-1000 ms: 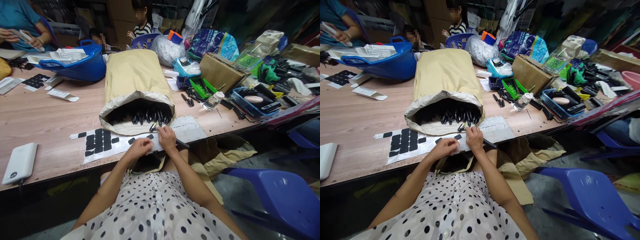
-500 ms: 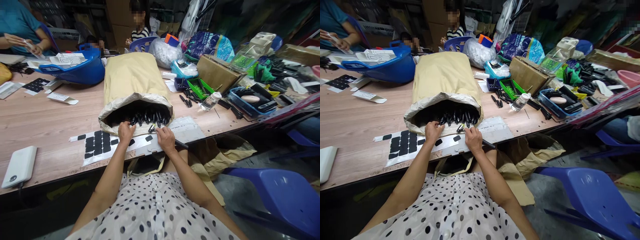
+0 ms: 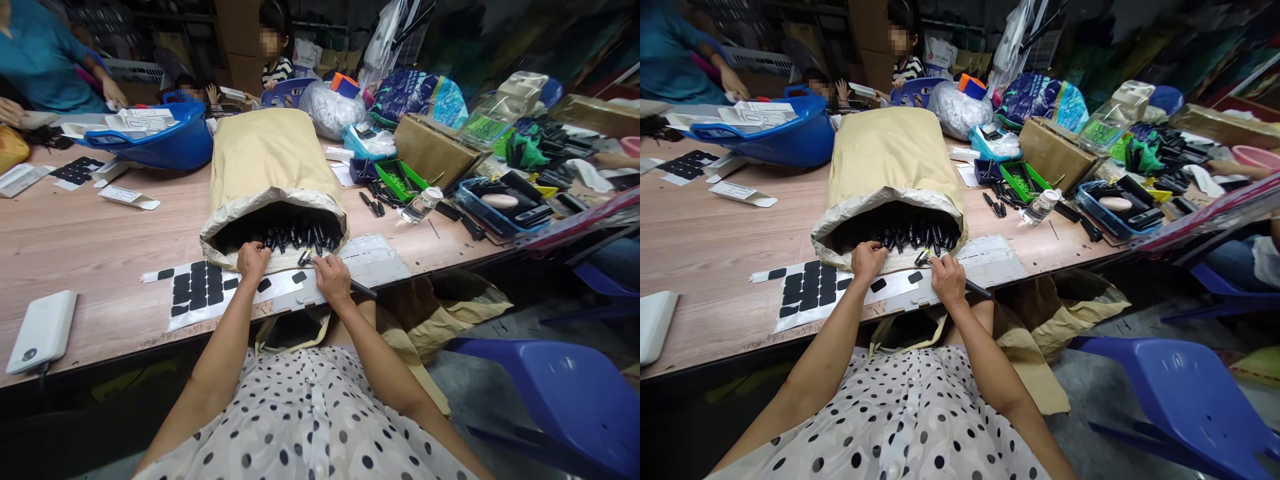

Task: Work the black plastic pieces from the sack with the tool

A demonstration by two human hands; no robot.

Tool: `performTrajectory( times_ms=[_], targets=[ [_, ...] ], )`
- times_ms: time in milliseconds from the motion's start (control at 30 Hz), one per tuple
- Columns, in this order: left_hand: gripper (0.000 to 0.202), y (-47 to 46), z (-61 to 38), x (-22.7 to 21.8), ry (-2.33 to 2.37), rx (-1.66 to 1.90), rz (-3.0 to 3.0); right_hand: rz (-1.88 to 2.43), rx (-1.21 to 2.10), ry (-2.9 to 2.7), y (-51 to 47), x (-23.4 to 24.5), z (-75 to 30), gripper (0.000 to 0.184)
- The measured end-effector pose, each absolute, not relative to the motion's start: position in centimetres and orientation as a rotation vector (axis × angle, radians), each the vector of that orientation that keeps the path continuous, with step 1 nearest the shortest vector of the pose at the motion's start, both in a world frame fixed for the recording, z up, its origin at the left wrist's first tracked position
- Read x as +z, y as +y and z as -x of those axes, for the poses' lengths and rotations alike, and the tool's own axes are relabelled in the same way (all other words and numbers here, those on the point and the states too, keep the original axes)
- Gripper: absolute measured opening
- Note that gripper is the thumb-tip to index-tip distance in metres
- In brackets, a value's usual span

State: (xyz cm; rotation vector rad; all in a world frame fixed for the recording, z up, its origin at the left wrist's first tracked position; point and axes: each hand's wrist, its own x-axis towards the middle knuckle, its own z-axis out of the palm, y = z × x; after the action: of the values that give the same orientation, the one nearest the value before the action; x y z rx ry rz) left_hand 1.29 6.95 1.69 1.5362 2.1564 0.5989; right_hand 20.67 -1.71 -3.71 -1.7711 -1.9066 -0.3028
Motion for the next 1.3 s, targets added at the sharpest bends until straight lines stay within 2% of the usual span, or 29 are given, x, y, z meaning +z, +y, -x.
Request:
performTrajectory(
  times_ms=[300, 633, 900, 1000, 1300],
  targets=[
    [0.028, 3.3, 1.0, 1.3, 2.048, 0.576, -1.778, 1.783, -0.282, -1.892, -1.8, -3.7, -20.5, 0.026],
    [0.024, -0.5, 0.8, 0.7, 1.693, 0.607, -1.8, 1.803, -0.324, -1.888, -1.8, -3.7, -20.5, 0.026],
    [0.028, -1.1, -0.1, 0.6, 1.758, 0.593, -1.871, 1.824, -0.287, -1.891, -1.9, -3.6, -20.4, 0.027],
    [0.024, -1.5, -0.6, 0.8, 1.827, 0.567, -1.856, 1.825, -0.24, -1.896, -1.8, -3.4, -20.5, 0.027],
    [0.02, -1.3, -1.7, 1.6, 1.878, 0.514, -1.794, 1.668, 0.002, -1.76, -2.7, -1.7, -20.1, 0.035]
  ],
)
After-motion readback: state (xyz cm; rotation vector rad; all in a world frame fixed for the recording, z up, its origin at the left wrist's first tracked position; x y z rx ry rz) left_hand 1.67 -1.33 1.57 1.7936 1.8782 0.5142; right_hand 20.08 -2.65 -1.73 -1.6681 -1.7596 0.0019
